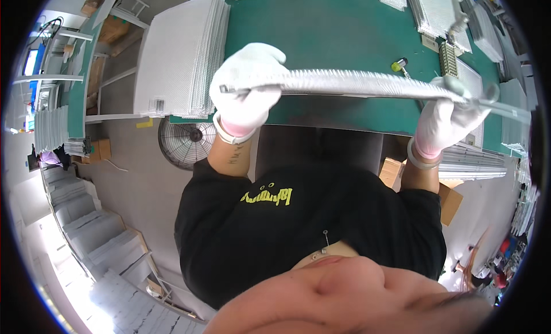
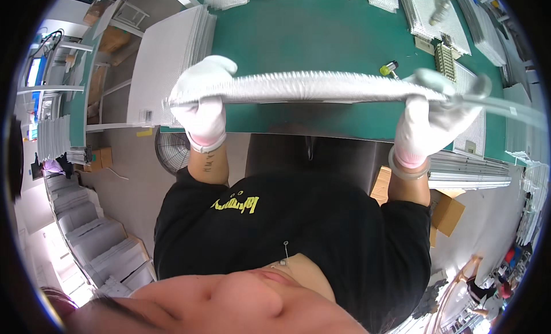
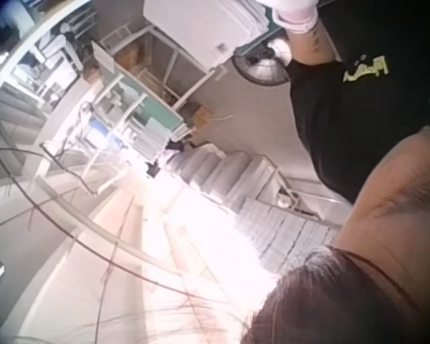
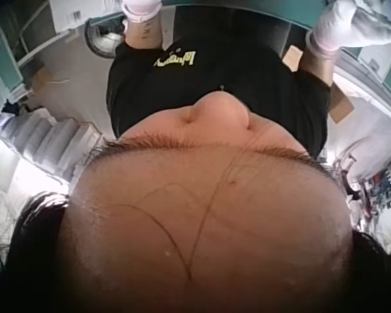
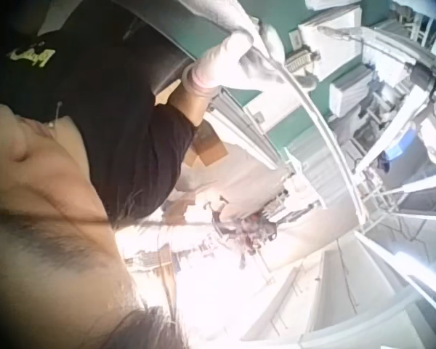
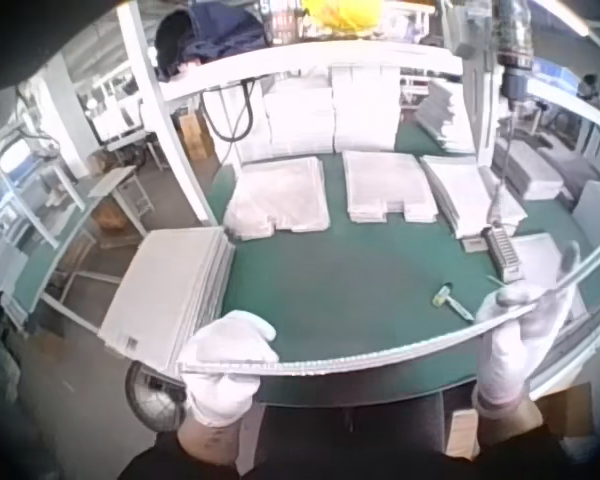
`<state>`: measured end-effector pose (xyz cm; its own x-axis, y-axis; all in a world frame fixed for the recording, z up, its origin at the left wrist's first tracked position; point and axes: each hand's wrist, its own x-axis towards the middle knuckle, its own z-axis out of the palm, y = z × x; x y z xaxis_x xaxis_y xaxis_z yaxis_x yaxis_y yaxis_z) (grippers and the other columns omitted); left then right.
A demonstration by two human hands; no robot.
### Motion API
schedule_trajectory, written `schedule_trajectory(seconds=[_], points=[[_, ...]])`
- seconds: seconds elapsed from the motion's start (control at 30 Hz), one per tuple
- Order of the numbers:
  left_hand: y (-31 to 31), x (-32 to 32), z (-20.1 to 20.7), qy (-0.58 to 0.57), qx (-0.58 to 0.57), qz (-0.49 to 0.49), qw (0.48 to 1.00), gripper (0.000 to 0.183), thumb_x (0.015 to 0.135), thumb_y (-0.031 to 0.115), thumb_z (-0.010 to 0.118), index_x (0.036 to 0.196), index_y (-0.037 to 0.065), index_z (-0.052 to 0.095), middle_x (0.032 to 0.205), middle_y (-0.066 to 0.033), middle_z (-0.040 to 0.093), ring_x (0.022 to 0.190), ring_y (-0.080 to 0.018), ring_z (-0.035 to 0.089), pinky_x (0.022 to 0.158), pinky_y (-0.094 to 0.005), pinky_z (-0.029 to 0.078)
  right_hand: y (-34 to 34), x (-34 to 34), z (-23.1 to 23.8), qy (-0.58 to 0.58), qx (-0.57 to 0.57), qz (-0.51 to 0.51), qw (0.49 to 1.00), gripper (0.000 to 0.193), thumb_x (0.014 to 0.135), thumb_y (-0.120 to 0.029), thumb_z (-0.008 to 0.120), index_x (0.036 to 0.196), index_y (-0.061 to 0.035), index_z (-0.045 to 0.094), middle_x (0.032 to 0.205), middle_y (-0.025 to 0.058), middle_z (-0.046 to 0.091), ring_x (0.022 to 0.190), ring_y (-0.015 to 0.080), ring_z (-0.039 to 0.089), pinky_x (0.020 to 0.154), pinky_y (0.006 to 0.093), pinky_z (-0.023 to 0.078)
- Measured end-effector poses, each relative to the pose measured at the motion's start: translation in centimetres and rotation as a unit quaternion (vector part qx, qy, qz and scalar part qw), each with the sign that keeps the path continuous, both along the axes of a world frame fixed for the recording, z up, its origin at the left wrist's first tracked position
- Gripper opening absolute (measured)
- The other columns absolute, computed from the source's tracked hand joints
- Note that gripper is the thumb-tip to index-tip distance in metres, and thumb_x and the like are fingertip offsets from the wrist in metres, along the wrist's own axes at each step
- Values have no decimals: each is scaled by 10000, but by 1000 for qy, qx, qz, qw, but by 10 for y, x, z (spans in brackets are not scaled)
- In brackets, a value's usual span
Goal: The person assembles air filters by placing a mesh sheet on a workbench, inserting a cardboard spacer, and fitting two metal frame rails. They then use a hammer to tap the frame into place and a power drill to secure the assembly. The process is repeated for multiple units.
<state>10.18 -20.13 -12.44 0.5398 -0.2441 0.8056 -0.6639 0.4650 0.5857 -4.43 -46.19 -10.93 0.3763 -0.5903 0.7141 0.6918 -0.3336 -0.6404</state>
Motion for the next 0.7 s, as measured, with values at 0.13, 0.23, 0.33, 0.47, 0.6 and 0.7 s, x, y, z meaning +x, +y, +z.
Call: schedule_trajectory(seconds=[0.13, 0.23, 0.33, 0.47, 0.6, 0.7], points=[[2, 10, 5, 41, 61, 86, 994, 144, 821, -46, 636, 956, -37, 687, 916, -94, 686, 844, -200, 654, 768, -316, 527, -17, 10, 21, 58, -107, -22, 992, 933, 846, 63, 754, 1596, -105, 225, 1174, 149, 620, 931, 214, 653, 798, 339, 554], [-1, 19, 9, -19, 107, 163, 981, 112, 864, -35, 637, 966, -16, 680, 896, -68, 668, 788, -176, 623, 718, -295, 504, -61, 16, 22, 146, -239, -14, 960, 736, 847, -13, 787, 1497, -46, 442, 1261, 135, 634, 997, 237, 699, 817, 327, 567], [3, 23, 18, -32, 159, 150, 975, 88, 891, -12, 654, 975, -8, 681, 896, -72, 675, 795, -169, 631, 717, -286, 511, -81, 18, 62, 224, -456, -28, 861, 428, 852, -79, 775, 1267, -50, 676, 997, 97, 730, 943, 231, 719, 840, 316, 561], [13, 28, 36, 39, 186, 59, 980, 117, 902, 20, 677, 1016, -8, 678, 913, -85, 688, 832, -181, 657, 748, -291, 532, -69, 29, 107, 209, -568, 57, 794, 312, 815, -131, 790, 1121, -87, 748, 980, 78, 749, 870, 243, 719, 800, 324, 559], [-1, 32, 27, -85, 112, 182, 973, 131, 913, 37, 680, 1035, -10, 675, 878, -77, 691, 791, -177, 663, 731, -290, 539, -64, 25, 120, 313, -589, 65, 743, 459, 843, 8, 704, 1296, -60, 676, 1112, 107, 708, 985, 238, 687, 922, 319, 538], [0, 43, 11, -105, 95, 229, 963, 101, 924, 40, 659, 1008, -14, 672, 861, -70, 687, 753, -149, 644, 690, -280, 524, -49, 34, 117, 282, -648, 24, 707, 467, 839, -6, 697, 1300, -79, 673, 1081, 109, 703, 989, 249, 686, 927, 317, 536]])
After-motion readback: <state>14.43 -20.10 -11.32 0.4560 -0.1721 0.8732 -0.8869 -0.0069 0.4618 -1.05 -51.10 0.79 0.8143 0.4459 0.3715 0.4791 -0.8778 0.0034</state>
